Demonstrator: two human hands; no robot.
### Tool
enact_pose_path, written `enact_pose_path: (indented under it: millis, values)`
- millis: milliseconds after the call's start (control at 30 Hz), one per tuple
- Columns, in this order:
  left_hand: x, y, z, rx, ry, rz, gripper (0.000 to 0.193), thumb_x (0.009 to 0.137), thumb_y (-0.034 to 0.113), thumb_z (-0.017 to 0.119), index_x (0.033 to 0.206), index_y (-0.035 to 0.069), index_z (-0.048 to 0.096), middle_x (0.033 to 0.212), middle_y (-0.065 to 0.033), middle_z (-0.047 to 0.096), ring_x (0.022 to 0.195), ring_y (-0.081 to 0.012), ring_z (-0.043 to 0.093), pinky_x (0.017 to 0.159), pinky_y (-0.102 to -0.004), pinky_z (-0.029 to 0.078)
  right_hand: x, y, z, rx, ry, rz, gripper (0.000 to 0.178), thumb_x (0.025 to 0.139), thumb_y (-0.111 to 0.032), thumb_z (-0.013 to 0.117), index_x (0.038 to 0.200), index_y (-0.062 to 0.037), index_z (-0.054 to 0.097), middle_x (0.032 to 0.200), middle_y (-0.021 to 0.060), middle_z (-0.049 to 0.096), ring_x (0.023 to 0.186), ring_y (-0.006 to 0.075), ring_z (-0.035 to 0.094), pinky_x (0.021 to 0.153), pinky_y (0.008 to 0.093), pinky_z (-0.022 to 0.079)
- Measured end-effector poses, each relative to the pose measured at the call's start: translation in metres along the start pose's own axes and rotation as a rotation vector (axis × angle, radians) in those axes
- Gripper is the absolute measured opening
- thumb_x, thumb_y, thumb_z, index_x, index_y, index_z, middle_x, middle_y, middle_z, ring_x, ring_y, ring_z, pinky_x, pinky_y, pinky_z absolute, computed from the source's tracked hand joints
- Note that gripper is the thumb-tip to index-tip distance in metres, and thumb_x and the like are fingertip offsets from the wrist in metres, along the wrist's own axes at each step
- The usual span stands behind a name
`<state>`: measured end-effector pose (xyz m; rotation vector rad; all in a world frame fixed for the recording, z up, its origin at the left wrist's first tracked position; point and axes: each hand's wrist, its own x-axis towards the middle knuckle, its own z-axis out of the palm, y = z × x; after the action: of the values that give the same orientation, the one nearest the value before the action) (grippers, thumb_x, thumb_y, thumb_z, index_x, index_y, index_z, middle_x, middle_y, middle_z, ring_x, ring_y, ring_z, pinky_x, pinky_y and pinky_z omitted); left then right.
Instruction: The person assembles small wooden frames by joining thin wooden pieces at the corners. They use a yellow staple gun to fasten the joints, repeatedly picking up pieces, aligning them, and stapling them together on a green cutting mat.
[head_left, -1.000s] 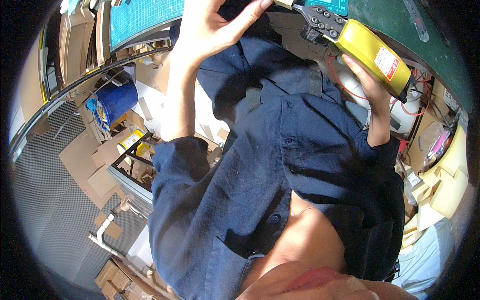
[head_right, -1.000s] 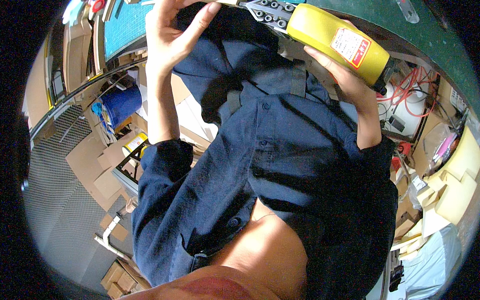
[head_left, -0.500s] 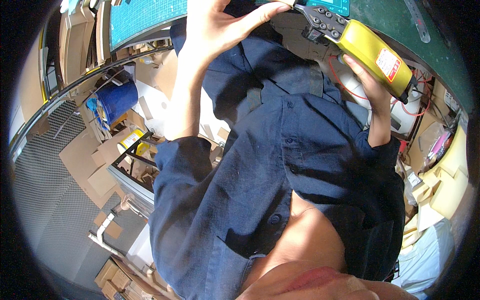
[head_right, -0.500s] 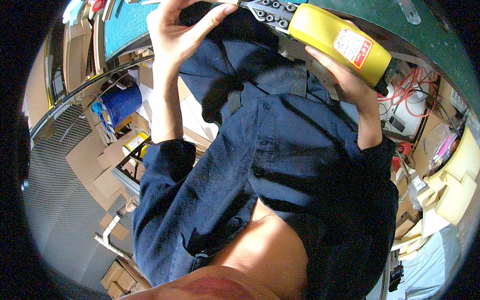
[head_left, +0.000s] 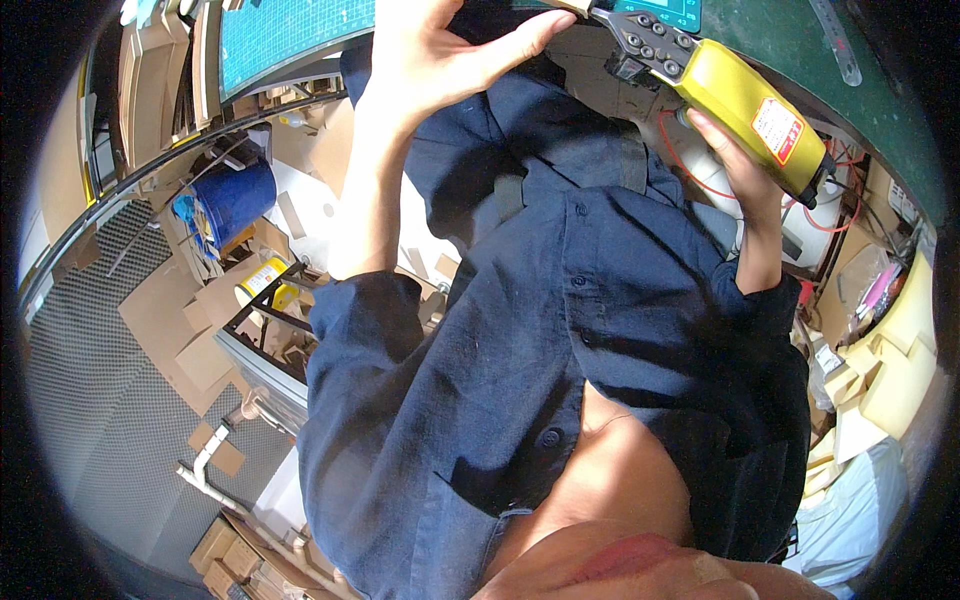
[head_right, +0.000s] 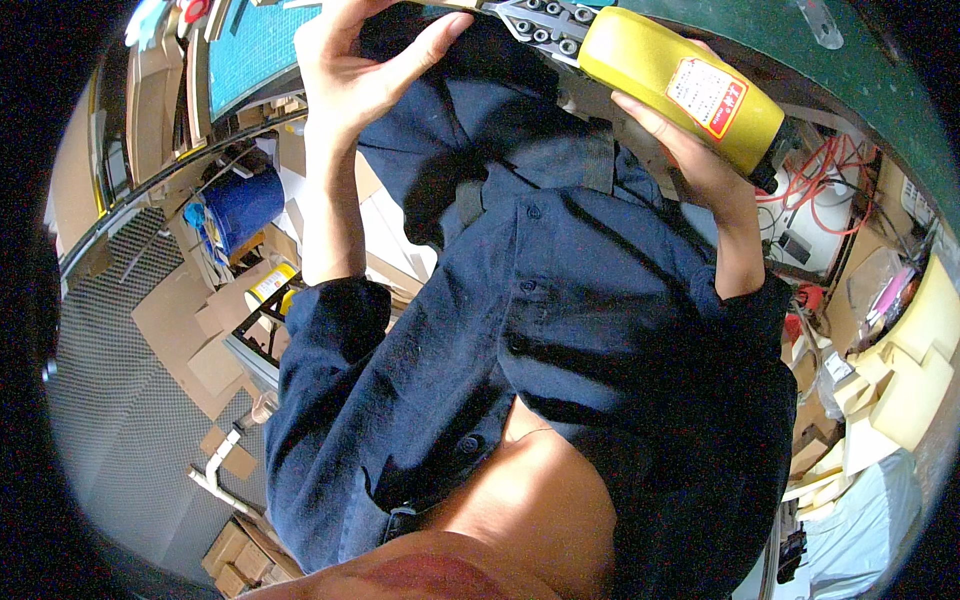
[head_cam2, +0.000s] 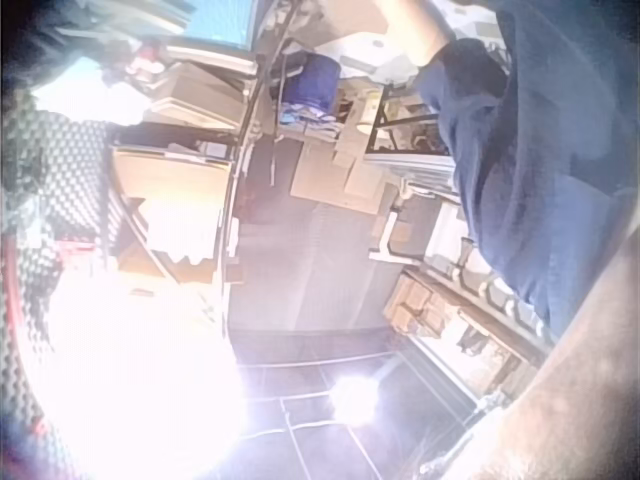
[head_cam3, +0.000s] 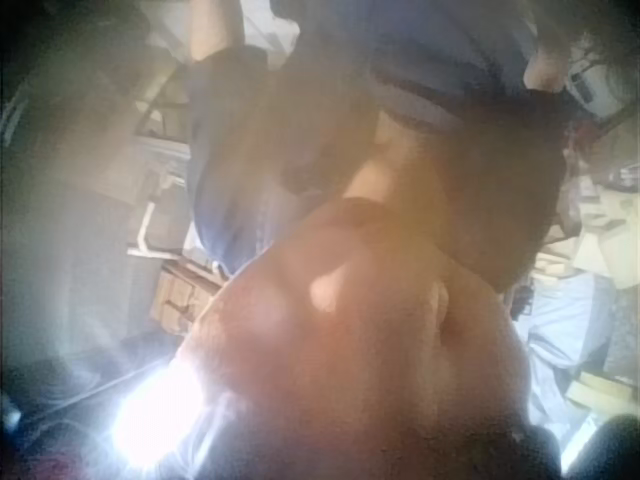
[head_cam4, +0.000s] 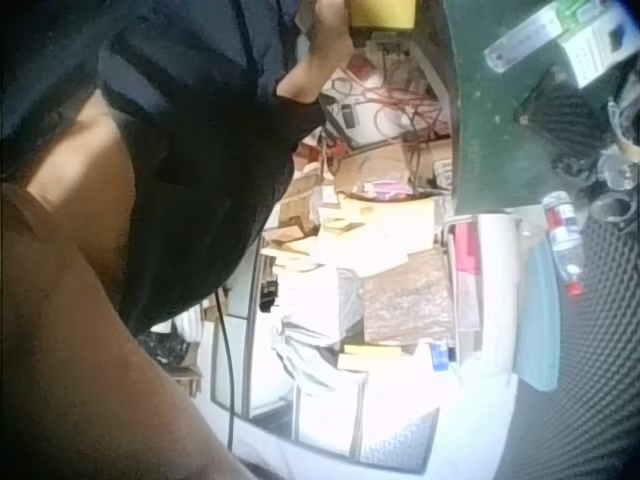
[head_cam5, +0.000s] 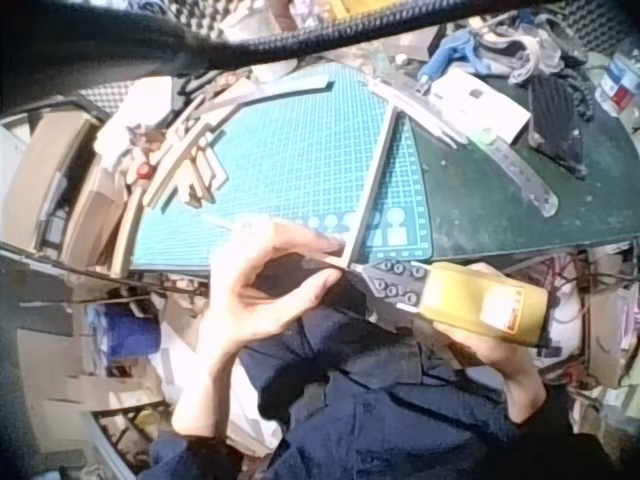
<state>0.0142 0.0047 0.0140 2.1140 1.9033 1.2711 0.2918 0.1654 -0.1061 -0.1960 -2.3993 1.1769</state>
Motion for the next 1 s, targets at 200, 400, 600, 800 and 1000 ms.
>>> enact_pose_path:
  millis: [200,400,600,800,1000]
  values:
    - [-0.006,0.003,0.002,-0.147,0.004,-0.118,0.024,0.089,0.000,0.071,0.113,-0.002,0.072,0.105,-0.0124,0.076,0.097,-0.0181,0.073,0.083,-0.0285,0.057,0.005,-0.012,-0.001,0.071,-0.011,0.076,0.036,0.098,-0.013,0.062,0.133,-0.0177,0.070,0.142,0.0121,0.061,0.136,0.0293,0.052,0.119,0.0413,0.036]
    - [-0.008,-0.005,0.003,-0.145,-0.016,-0.115,0.024,0.095,-0.002,0.062,0.116,-0.002,0.072,0.108,-0.0125,0.076,0.100,-0.0203,0.073,0.088,-0.0308,0.057,-0.001,0.004,0.001,-0.068,-0.003,-0.070,0.036,0.098,-0.014,0.063,0.133,-0.0181,0.071,0.142,0.0112,0.062,0.134,0.0301,0.054,0.119,0.0412,0.035]
    - [-0.007,0.000,0.002,-0.168,-0.018,-0.150,0.023,0.096,-0.003,0.060,0.116,-0.001,0.073,0.108,-0.0122,0.077,0.099,-0.0199,0.072,0.088,-0.0306,0.056,-0.001,0.001,0.000,-0.041,-0.041,-0.011,0.039,0.097,-0.014,0.063,0.134,-0.0209,0.070,0.144,0.0106,0.061,0.136,0.0301,0.053,0.120,0.0423,0.034]
    - [-0.008,0.000,0.002,-0.161,-0.014,-0.150,0.023,0.096,-0.004,0.061,0.115,-0.001,0.073,0.107,-0.0119,0.077,0.098,-0.0190,0.072,0.088,-0.0298,0.056,-0.007,0.008,0.001,-0.188,-0.063,-0.040,0.044,0.095,-0.014,0.061,0.137,-0.0221,0.068,0.146,0.0108,0.059,0.139,0.0318,0.051,0.123,0.0441,0.029]
    - [-0.007,0.000,0.002,-0.162,-0.016,-0.143,0.024,0.095,-0.005,0.061,0.116,0.000,0.073,0.107,-0.0117,0.077,0.097,-0.0180,0.072,0.087,-0.0294,0.056,-0.009,0.009,0.003,-0.138,-0.058,-0.007,0.044,0.095,-0.015,0.060,0.138,-0.0220,0.067,0.147,0.0115,0.059,0.140,0.0329,0.050,0.124,0.0451,0.028]
